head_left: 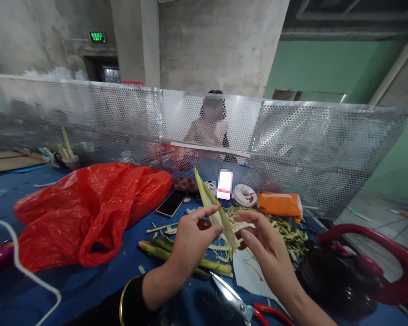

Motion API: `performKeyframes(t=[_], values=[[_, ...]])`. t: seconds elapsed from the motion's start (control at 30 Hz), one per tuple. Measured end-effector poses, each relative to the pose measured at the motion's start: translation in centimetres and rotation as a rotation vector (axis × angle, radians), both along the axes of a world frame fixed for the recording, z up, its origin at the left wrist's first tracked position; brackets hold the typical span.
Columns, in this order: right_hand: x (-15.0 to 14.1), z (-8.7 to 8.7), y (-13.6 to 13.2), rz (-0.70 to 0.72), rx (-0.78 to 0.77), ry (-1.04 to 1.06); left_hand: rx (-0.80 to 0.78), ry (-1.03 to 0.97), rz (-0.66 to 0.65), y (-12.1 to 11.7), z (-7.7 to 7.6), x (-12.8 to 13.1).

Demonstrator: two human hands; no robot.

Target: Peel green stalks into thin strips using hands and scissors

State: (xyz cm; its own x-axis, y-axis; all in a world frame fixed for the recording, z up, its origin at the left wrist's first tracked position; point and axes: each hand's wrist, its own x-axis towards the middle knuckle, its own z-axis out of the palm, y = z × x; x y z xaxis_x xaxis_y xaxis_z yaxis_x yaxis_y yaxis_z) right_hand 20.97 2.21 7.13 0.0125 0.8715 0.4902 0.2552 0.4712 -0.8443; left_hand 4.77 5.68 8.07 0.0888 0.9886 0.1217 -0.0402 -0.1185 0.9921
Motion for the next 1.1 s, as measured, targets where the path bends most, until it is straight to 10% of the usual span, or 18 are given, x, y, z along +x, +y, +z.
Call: performKeyframes(t=[0.17,0.33,0.53,0.73,1.1], values=[[-1.5,-0.7,0.3,0.029,-0.356,0.133,0.214,0.113,0.057,-0.1,-1.0,0.7],[0.3,-1.6,1.4,-0.285,-0.043,-0.335,0.143,0.250,-0.055,-0.5,-1.2,0.4],[1.3,-1.6,1.9,-0.179,0.129,-0.679,0.715,0.724,0.101,0.1,-0.5,-0.8],[0.9,-1.2,1.5,-0.122,0.049,-0.563,0.360,0.766,-0.254,1.7,-1.1,-0.8],[1.7,-0.8,2.3,-0.145,-0.027,-0.464,-0.057,0.377,-0.368,2.1,-2.2,-0.2]])
